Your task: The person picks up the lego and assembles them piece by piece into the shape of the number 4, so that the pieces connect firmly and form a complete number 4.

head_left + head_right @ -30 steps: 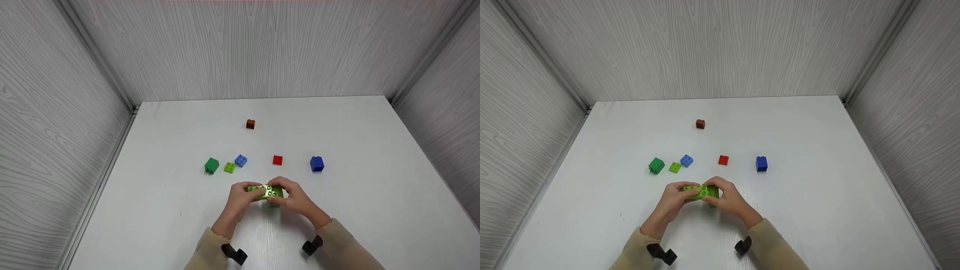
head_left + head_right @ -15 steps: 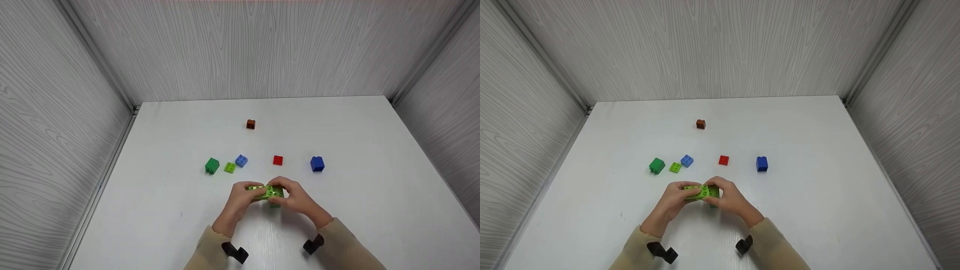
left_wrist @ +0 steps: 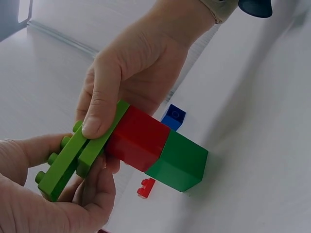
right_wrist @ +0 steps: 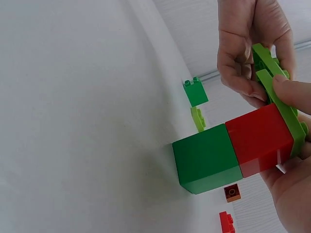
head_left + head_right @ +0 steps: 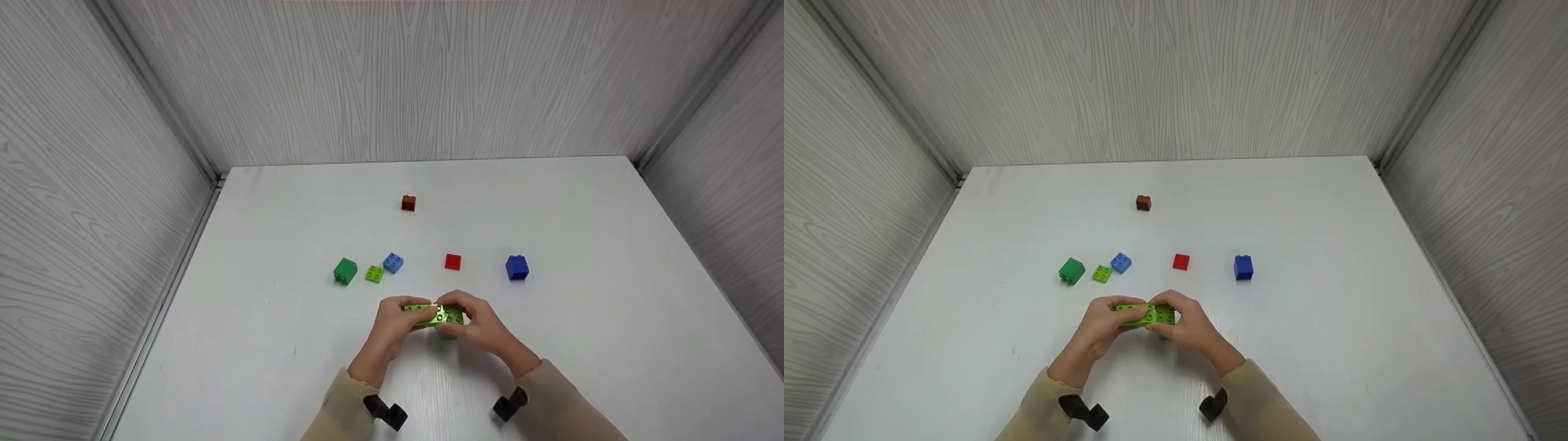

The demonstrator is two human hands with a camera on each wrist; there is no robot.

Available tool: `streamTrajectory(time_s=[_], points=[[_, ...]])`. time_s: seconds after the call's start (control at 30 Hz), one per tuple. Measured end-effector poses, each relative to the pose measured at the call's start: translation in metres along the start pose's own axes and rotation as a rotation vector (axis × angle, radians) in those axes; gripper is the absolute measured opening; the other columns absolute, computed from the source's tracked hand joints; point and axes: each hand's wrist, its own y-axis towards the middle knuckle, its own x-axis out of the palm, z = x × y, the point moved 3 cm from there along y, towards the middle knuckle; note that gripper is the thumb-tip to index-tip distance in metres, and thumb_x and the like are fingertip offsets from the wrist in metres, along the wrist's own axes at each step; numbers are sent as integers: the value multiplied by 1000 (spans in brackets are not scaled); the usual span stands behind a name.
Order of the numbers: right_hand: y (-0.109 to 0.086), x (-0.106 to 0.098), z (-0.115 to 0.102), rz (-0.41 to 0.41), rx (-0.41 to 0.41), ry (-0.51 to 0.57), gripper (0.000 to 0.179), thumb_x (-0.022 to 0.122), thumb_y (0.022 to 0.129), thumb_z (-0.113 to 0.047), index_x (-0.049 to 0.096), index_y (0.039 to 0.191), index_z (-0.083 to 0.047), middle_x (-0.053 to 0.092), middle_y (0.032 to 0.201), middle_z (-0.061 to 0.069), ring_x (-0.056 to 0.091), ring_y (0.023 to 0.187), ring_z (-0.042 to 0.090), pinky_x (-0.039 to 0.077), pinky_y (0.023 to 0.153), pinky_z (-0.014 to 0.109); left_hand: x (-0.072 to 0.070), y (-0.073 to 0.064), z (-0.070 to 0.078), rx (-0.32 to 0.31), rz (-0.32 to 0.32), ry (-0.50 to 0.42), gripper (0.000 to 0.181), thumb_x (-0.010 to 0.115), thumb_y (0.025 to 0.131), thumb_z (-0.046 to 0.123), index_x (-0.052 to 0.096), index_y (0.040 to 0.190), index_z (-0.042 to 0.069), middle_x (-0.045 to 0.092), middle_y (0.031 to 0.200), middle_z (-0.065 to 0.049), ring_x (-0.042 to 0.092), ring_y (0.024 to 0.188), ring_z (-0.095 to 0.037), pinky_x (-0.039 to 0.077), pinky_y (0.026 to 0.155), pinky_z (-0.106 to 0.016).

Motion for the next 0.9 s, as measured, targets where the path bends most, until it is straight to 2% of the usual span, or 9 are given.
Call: streamTrajectory(time_s=[0.13,0.43,0.7,0.83,0.9], points=[[-1,0,4,-3,52,37,29,71,81,-7,60,108,-4,59,105,6,52,92,18,46,81,26,0,2,-1,-12,8,-16,32,77,75,11,66,101,-4,61,100,-14,63,82,-18,53,74,-30],[-2,2,10,22,105,73,30,71,81,-10,60,109,-6,59,104,4,52,93,20,45,82,26,-1,3,-3,-14,20,-16,32,77,75,13,66,100,-4,61,100,-13,62,82,-18,53,73,-29],[-1,3,13,31,145,74,31,71,82,-12,59,110,-7,58,106,4,51,95,21,45,83,25,-1,1,-4,19,-5,-26,33,74,79,16,63,105,-3,59,103,-12,59,87,-17,52,76,-29],[-2,3,14,31,166,73,34,70,83,-13,57,113,-5,57,109,5,52,97,21,44,86,25,-3,-1,-1,35,-25,-15,34,72,82,17,62,107,-3,59,102,-11,60,86,-16,52,78,-29],[-3,3,14,33,177,72,35,70,83,-13,56,114,-5,57,109,5,51,97,21,44,86,24,-4,-8,7,50,-33,3,34,70,83,17,61,109,-5,60,102,-11,60,86,-16,51,79,-29]])
